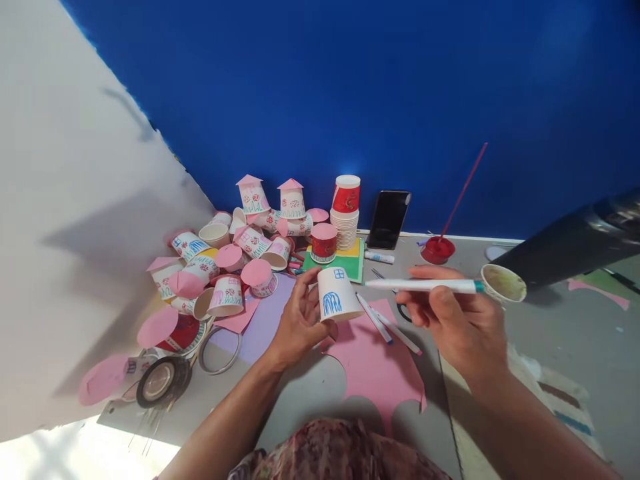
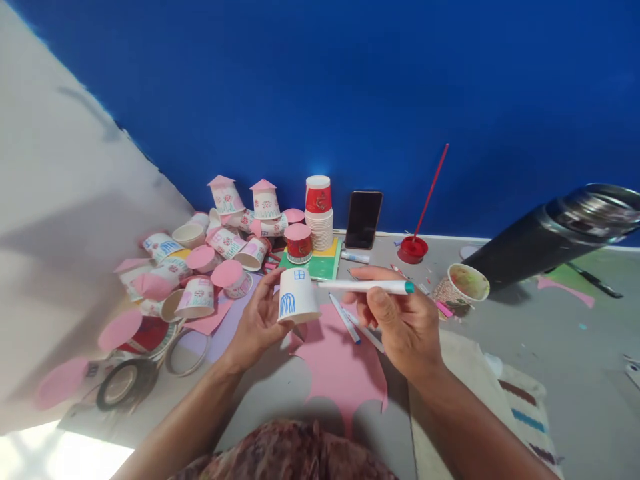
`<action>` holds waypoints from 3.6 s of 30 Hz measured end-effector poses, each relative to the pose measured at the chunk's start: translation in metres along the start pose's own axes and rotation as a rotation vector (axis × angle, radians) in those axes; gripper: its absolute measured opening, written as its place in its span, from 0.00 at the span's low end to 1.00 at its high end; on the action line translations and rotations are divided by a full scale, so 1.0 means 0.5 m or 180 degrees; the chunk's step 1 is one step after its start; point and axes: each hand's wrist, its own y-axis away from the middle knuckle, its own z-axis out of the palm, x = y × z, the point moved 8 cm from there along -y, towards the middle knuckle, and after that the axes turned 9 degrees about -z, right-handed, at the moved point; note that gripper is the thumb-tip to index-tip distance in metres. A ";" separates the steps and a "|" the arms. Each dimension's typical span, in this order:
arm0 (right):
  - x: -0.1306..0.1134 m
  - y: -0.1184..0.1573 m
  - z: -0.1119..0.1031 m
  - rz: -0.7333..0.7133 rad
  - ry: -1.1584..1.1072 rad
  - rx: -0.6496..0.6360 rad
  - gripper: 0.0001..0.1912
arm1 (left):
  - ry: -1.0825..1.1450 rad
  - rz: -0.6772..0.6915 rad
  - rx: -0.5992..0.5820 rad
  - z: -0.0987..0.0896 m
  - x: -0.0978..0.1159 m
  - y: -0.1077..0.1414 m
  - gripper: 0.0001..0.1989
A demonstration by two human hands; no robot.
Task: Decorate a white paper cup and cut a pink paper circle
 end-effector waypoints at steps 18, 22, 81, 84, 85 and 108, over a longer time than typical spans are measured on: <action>0.062 0.011 0.052 0.0020 0.1540 -0.1559 0.44 | -0.0192 -0.0166 -0.0709 0.033 -0.003 0.018 0.48; 0.063 0.010 0.063 -0.0089 0.1546 -0.1766 0.43 | -0.1035 0.0032 -0.0600 0.023 0.023 0.018 0.44; -0.066 0.036 0.089 -0.1466 0.1426 -0.1255 0.07 | -0.2022 0.0541 -0.0228 0.030 0.041 0.025 0.38; -0.069 0.037 0.090 -0.1602 0.1428 -0.1304 0.06 | -0.2062 0.0557 -0.0242 0.031 0.042 0.025 0.38; -0.070 0.037 0.090 -0.1619 0.1429 -0.1311 0.06 | -0.2071 0.0558 -0.0242 0.031 0.042 0.026 0.38; -0.075 0.043 0.097 -0.1636 0.1367 -0.1520 0.06 | -0.2065 0.0568 -0.0249 0.035 0.046 0.030 0.38</action>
